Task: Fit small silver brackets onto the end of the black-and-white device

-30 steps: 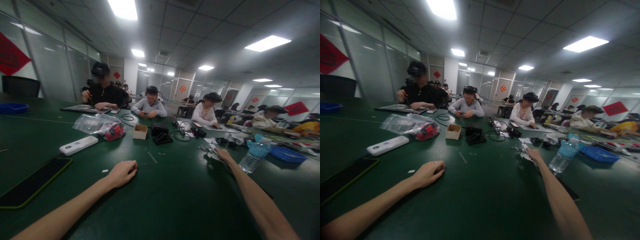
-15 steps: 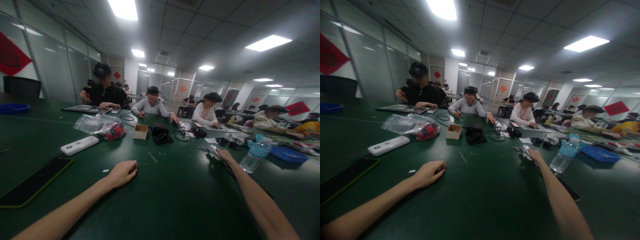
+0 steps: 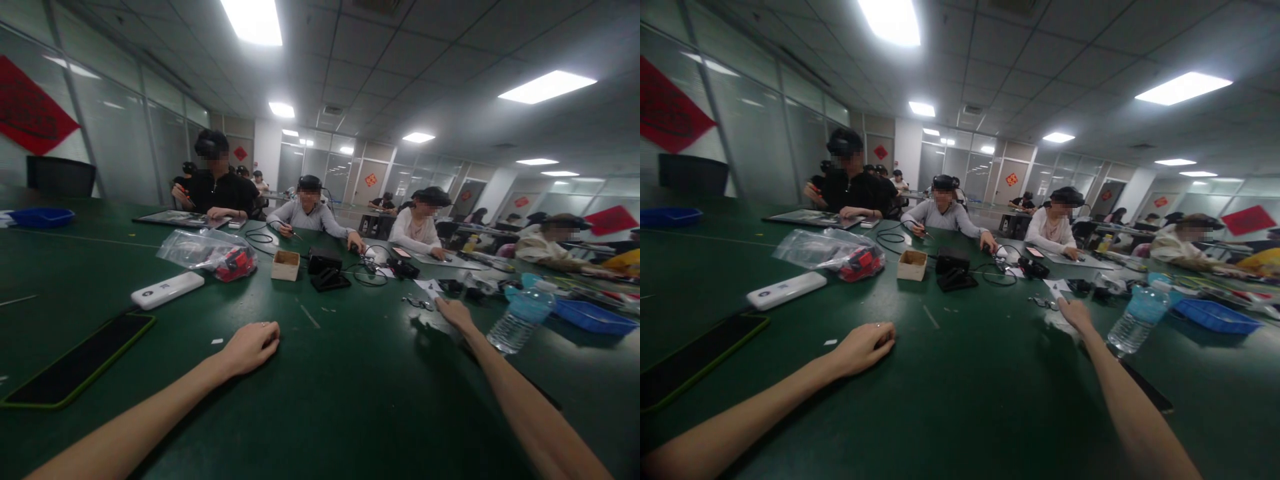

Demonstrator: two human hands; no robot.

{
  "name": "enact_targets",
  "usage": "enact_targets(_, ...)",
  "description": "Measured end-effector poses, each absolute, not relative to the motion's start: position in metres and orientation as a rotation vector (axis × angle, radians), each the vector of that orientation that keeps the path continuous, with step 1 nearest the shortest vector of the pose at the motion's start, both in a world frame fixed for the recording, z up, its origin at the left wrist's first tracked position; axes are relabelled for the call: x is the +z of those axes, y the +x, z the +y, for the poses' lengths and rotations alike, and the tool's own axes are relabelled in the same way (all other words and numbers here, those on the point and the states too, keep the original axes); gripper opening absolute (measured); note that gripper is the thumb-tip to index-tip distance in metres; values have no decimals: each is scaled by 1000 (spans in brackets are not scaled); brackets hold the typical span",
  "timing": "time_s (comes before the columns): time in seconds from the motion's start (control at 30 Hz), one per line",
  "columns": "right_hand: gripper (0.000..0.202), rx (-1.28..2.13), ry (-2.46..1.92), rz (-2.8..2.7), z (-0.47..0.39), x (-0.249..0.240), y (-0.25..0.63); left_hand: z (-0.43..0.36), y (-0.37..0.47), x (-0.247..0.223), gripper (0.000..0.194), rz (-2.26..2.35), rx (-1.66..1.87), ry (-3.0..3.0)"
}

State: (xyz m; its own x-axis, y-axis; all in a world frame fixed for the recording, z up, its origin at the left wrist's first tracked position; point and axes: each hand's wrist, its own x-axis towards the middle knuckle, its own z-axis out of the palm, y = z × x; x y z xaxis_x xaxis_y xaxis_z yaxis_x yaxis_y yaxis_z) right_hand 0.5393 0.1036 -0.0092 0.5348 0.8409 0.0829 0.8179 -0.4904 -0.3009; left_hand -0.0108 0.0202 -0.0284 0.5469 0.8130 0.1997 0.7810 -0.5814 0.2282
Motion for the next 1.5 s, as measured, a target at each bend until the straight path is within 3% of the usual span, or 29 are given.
enact_targets(0.3, 24, -25, -2207, -1916, 77, 5, 427, 18, -9, -26, 13, 1411, 393, 2641)
enact_targets(0.63, 36, 430, -1972, -2352, 33, 4, 300, 16, -9, -24, 13, 1407, 393, 2655)
enact_targets(0.87, 47, 564, -1826, -2471, 4, 1, 238, 15, -9, -24, 16, 1403, 430, 2640)
enact_targets(1.03, 48, 625, -1559, -2568, -10, 8, 220, 9, -2, -24, 27, 1351, 488, 2612)
enact_targets(1.13, 44, 472, -1518, -2503, -10, 6, 225, 4, 6, -26, 30, 1292, 500, 2628)
enact_targets(1.3, 21, 315, -1476, -2354, 5, -12, 245, 2, 13, -27, 34, 1293, 494, 2639)
enact_targets(1.5, 20, 301, -1210, -2429, 14, -31, 245, 3, 13, -28, 37, 1315, 490, 2646)
